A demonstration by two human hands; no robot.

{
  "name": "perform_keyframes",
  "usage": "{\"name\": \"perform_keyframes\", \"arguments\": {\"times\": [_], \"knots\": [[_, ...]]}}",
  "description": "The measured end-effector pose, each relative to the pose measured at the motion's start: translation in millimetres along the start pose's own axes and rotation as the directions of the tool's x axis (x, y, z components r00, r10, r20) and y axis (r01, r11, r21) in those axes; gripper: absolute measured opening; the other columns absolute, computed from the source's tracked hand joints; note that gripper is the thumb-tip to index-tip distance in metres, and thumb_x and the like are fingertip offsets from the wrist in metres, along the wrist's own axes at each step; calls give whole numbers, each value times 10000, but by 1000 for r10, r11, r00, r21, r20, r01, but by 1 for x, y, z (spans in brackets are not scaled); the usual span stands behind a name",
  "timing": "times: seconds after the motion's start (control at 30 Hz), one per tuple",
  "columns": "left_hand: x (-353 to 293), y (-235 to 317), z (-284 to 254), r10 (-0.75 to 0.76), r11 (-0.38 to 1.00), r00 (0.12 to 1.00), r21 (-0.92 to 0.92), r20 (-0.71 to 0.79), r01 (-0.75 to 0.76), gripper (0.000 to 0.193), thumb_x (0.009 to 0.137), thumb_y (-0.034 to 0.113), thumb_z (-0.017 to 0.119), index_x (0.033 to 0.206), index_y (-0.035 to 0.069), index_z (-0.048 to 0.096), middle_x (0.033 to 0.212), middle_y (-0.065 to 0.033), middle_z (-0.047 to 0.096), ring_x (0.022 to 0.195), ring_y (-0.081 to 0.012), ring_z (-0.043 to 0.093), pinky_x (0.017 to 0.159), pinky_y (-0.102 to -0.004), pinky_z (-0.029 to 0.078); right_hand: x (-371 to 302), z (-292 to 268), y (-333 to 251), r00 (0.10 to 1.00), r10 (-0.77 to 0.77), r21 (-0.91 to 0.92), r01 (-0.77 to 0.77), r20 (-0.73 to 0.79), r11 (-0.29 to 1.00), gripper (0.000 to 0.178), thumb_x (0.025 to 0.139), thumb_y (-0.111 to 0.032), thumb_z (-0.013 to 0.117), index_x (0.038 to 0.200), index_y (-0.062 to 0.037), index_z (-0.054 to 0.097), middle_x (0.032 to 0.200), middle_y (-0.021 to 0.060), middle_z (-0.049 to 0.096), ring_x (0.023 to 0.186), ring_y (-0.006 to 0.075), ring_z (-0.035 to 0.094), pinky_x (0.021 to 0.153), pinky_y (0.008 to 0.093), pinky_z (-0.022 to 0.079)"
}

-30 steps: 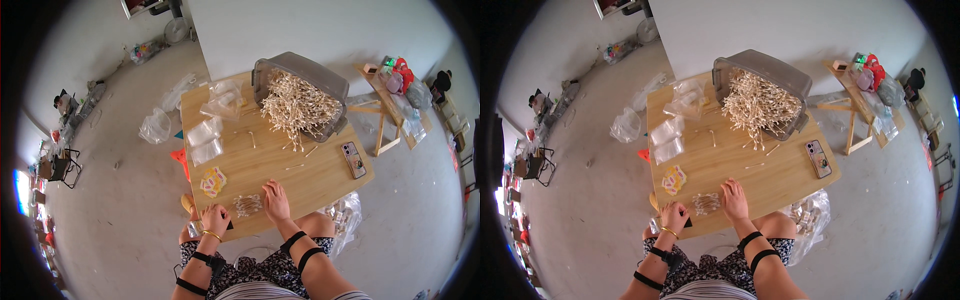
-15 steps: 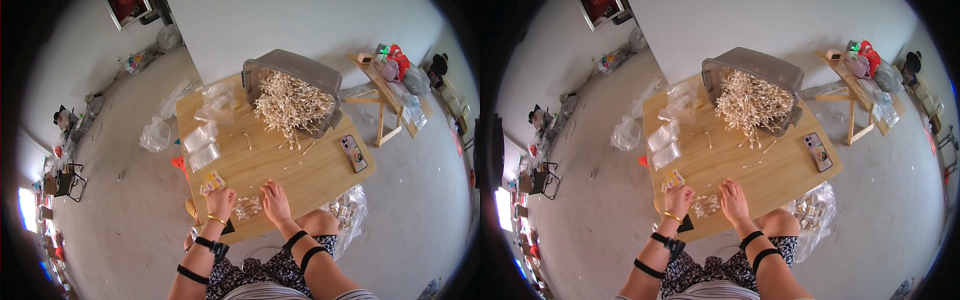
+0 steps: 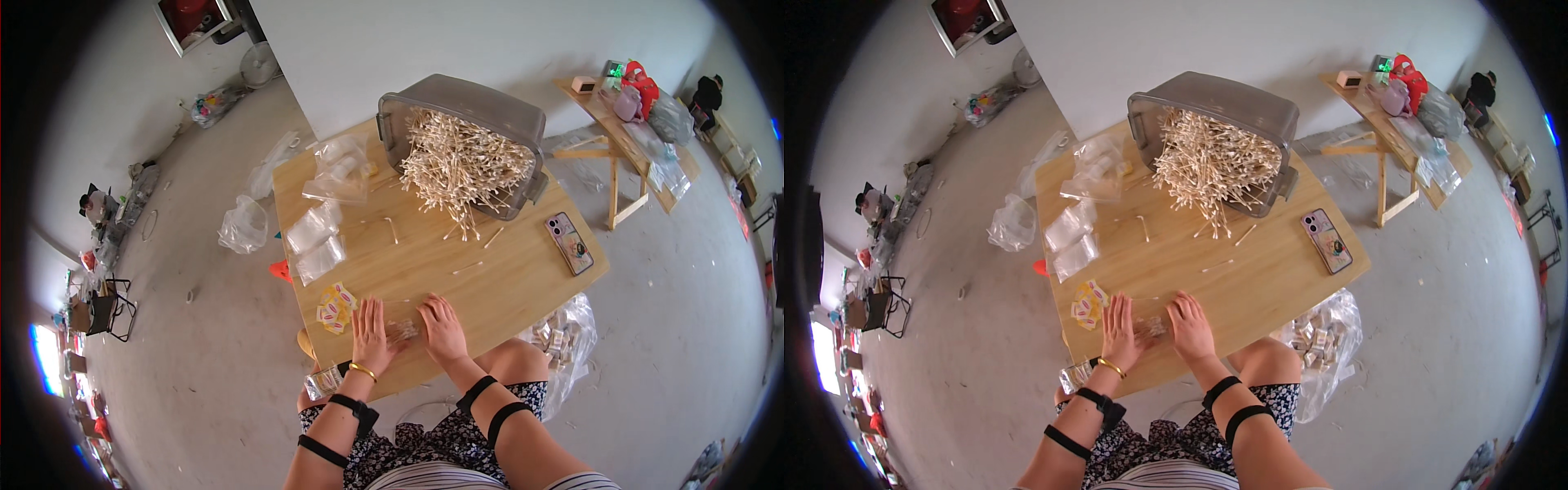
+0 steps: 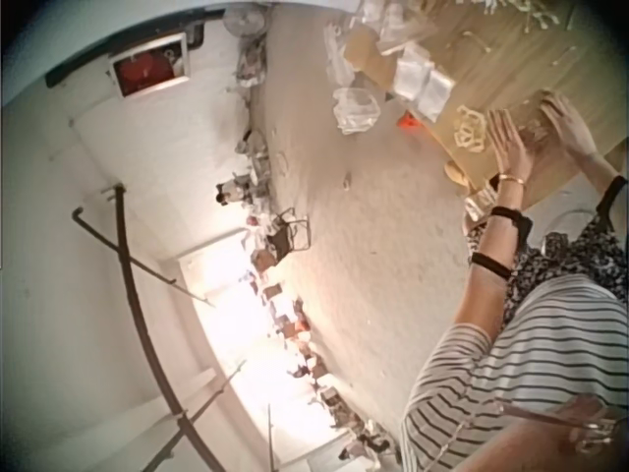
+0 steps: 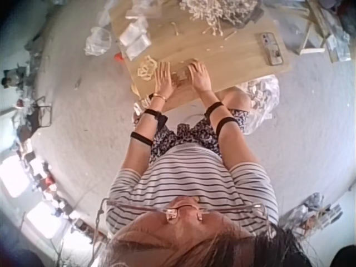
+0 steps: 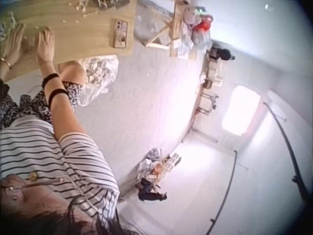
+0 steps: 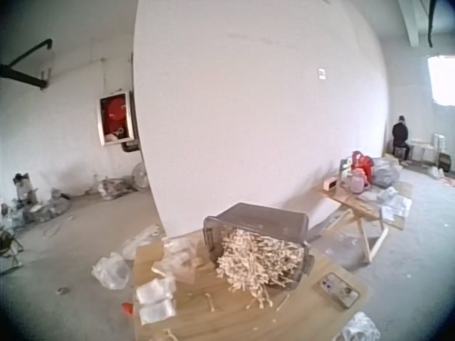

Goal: Arranging and packaging cotton swabs into plastic bags.

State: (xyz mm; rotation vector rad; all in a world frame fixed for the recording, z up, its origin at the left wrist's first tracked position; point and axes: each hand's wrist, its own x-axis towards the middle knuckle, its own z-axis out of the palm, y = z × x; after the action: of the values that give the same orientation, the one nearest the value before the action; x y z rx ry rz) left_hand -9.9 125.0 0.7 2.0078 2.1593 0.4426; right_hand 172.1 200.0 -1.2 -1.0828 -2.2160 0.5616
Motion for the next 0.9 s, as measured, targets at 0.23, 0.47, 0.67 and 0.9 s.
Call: {"name": "perform_keyframes", "arguments": {"times": [0.23,0.47,0.67,0.9], "knots": [[49,0,-16,60,994,988,-102,144,-45,1230,626,446,903,1575,53,227,1565,-157,386,1474,-318,333,1257,-515,149,-3,-1,2,999,40,-30,-39,30,999,386,848,-108,601,1228,-34,593,1305,151,544,1360,335,449,1176,443,346],[-5,4,12,140,974,989,-189,48,-129,1160,646,431,902,1540,34,281,1535,-182,405,1438,-349,368,1244,-534,181,-2,-1,0,999,2,-59,0,35,998,399,846,-124,584,1229,-12,588,1316,162,541,1370,328,441,1189,439,331],[-16,18,9,-21,1000,994,14,-110,22,1154,723,455,848,1555,-20,206,1568,-220,321,1498,-400,237,1231,-591,148,0,-1,0,999,18,0,-18,33,1000,395,853,-63,584,1242,4,583,1303,175,543,1359,339,448,1175,445,347],[-12,9,17,58,989,995,-129,-75,-67,1087,767,410,814,1550,-33,204,1581,-244,302,1500,-433,229,1232,-556,189,9,2,-15,984,172,300,-152,-42,942,351,948,-72,533,1287,13,553,1320,200,538,1323,386,463,1167,465,345]]}}
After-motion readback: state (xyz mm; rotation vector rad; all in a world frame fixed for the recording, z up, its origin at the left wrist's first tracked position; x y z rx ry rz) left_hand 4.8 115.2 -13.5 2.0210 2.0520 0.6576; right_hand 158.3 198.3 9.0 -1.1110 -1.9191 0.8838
